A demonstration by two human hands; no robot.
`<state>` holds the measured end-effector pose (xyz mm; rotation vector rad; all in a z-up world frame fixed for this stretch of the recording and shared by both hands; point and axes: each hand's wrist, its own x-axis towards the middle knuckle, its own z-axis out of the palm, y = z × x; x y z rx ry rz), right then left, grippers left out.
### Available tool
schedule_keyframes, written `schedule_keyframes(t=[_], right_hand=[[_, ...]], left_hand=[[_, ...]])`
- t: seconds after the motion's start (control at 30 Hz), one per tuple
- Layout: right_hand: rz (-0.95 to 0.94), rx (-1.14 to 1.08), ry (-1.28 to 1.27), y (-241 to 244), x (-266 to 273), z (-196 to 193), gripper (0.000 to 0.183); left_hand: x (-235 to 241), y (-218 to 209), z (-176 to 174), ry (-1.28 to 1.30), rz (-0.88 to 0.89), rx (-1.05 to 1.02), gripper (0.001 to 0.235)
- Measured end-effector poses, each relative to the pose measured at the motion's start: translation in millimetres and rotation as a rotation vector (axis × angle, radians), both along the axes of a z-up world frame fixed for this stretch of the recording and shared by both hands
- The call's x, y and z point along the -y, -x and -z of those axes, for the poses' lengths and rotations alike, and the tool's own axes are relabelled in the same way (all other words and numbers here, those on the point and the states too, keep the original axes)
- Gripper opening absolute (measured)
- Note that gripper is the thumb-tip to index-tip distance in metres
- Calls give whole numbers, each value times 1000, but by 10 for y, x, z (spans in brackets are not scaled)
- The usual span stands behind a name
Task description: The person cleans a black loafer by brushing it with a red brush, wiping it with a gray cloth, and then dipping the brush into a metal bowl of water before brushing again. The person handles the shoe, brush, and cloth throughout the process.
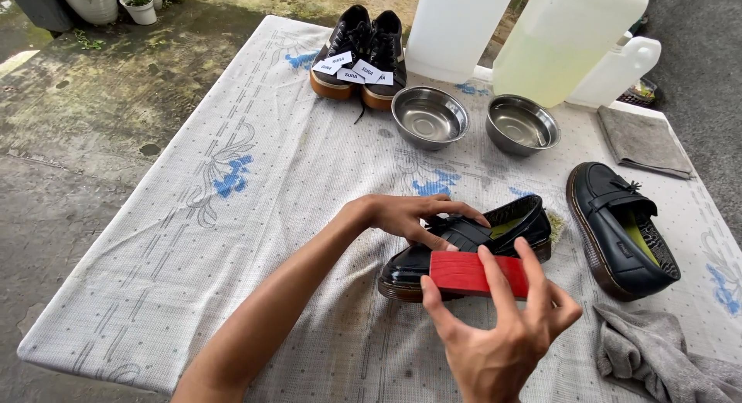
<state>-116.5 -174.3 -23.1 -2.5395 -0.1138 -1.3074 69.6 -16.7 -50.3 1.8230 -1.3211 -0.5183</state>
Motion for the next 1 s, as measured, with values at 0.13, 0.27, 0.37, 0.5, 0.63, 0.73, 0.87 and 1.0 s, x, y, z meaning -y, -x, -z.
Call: schedule_keyframes(t=[0.13, 0.27, 0.37, 0.5, 0.63, 0.73, 0.87, 1.0], right_hand=[[-88, -9, 25, 8, -344, 91, 71], [-202, 13, 111, -18, -569, 104, 61], [-229, 8, 172, -4, -546, 169, 65], [-250, 105, 89, 25, -396, 153, 63], [-169, 44, 10, -89, 104, 398, 80], [-117, -33, -117, -177, 345, 409, 78], [-147, -141, -260, -118, 253, 302, 74], [-327, -88, -113, 58, -43, 135, 72]], left_hand=[[20, -98, 165, 9, 22, 60, 73], [-8, 6, -3, 41, 20, 82, 64], [11, 59, -55, 15, -14, 36, 68], [0, -36, 44, 66, 57, 75, 62], [-16, 16, 17, -18, -25, -18, 77], [-27, 44, -37, -29, -42, -29, 81], [-35, 43, -26, -12, -57, -66, 77], [-24, 80, -68, -25, -51, -39, 74]])
